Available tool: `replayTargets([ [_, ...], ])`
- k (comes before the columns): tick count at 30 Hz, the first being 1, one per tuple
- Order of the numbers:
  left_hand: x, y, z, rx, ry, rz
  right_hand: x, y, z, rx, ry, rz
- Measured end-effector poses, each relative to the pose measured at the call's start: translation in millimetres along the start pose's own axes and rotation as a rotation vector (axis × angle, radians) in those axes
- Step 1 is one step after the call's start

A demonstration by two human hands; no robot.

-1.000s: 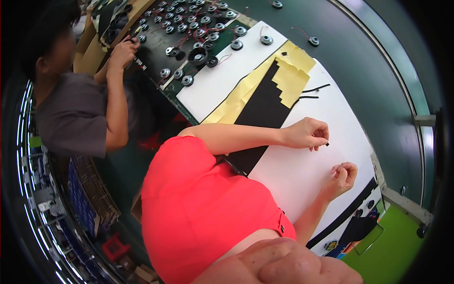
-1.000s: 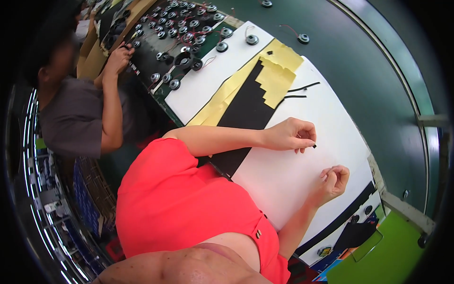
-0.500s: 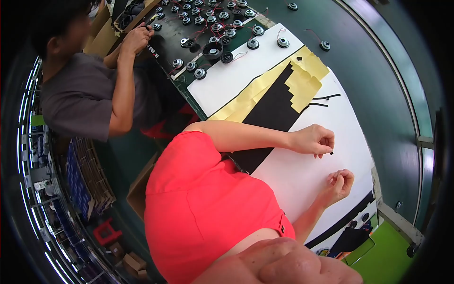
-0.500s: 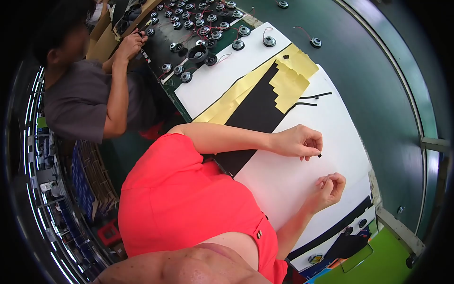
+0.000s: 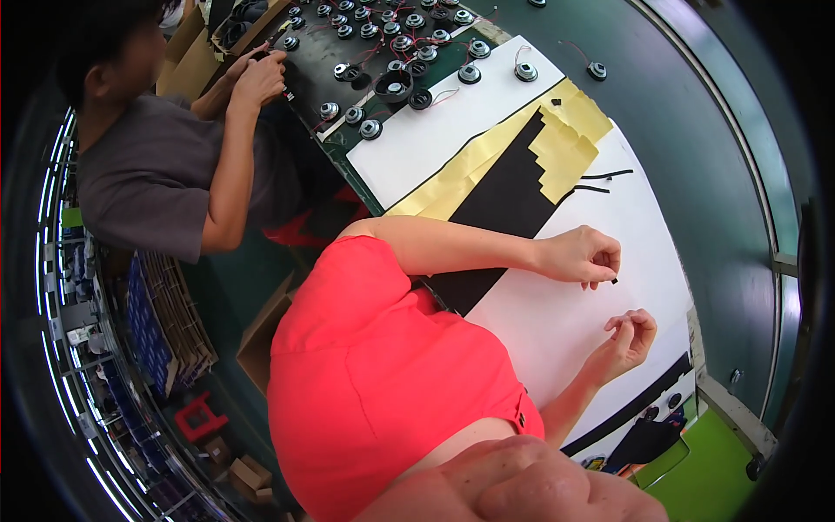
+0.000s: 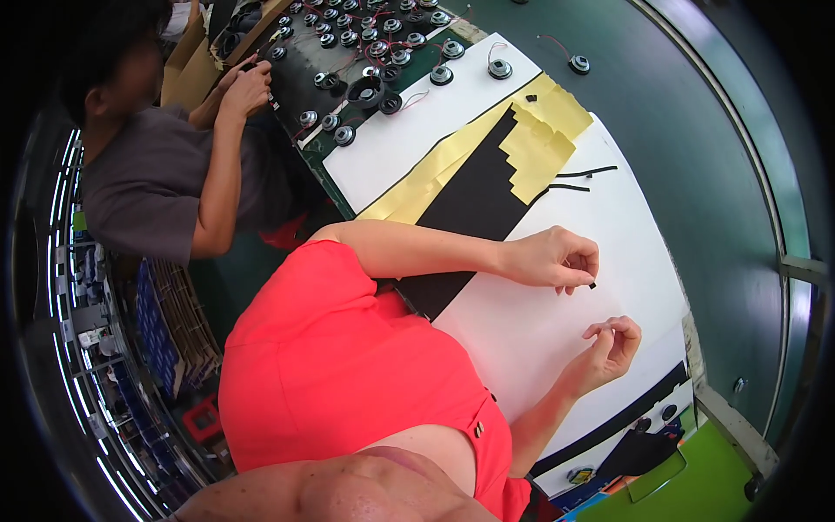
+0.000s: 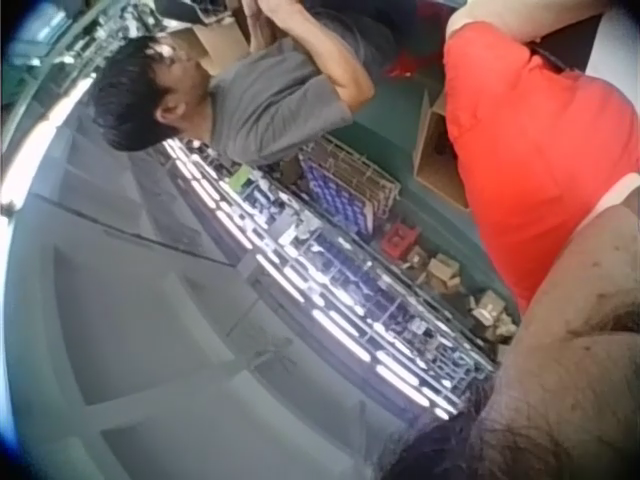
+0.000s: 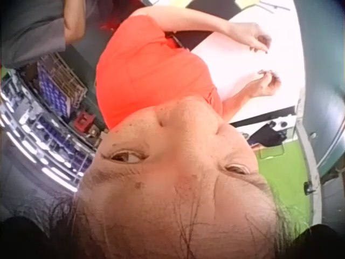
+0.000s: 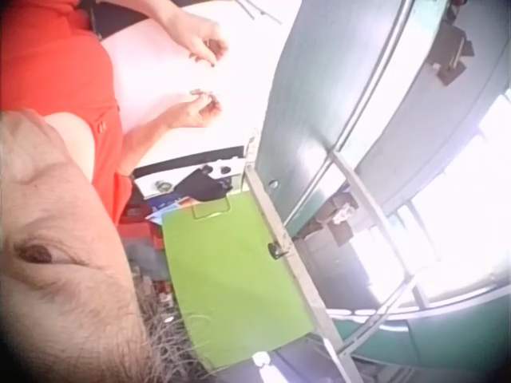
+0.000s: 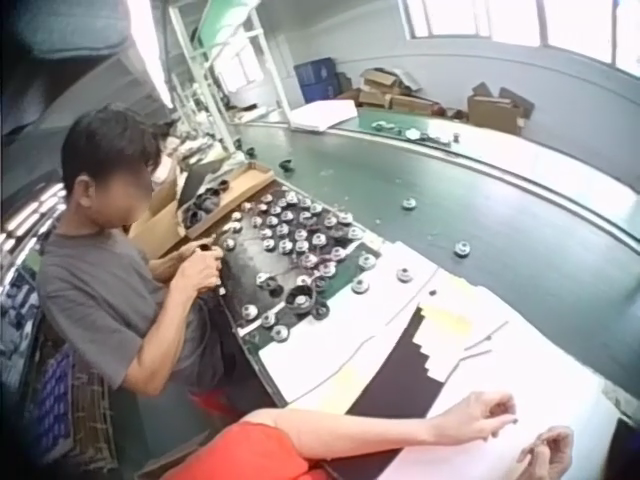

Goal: The person assembles small electronic components onto a circuit board and applies adhesive strips by hand.

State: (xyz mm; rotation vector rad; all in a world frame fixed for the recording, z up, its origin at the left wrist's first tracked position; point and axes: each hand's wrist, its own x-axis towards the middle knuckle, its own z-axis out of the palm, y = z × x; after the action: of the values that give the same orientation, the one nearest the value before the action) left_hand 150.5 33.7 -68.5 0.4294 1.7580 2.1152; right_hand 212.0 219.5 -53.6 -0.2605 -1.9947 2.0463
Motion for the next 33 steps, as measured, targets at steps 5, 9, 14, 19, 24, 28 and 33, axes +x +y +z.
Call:
replayTargets([
  [5,-0.8,3.8,-0.8,0.03,-0.045,-0.027,0.5,2.9,-9.6,0.026,-0.058,-0.029],
  [9,-0.7,4.8,-2.2,0.018,-0.033,-0.052,5.3,3.9,-9.4,0.148,-0.057,-0.016],
  [14,1.9,8.7,1.2,0.018,-0.034,-0.076,7.4,5.8,-13.6,0.175,-0.026,0.024],
  [19,1.7,9.2,-0.1,0.039,-0.015,-0.095,10.9,15.5,-18.1,0.304,-0.056,0.13],
  [24,3.1,8.7,1.3,0.036,-0.028,-0.123,11.6,14.7,-19.5,0.311,-0.056,0.157],
  [28,3.4,8.6,1.0,0.033,-0.027,-0.136,11.0,11.3,-16.2,0.291,-0.049,0.159],
  [33,4.8,7.2,1.2,0.035,-0.037,-0.135,11.0,11.7,-19.1,0.311,-0.06,0.141],
])
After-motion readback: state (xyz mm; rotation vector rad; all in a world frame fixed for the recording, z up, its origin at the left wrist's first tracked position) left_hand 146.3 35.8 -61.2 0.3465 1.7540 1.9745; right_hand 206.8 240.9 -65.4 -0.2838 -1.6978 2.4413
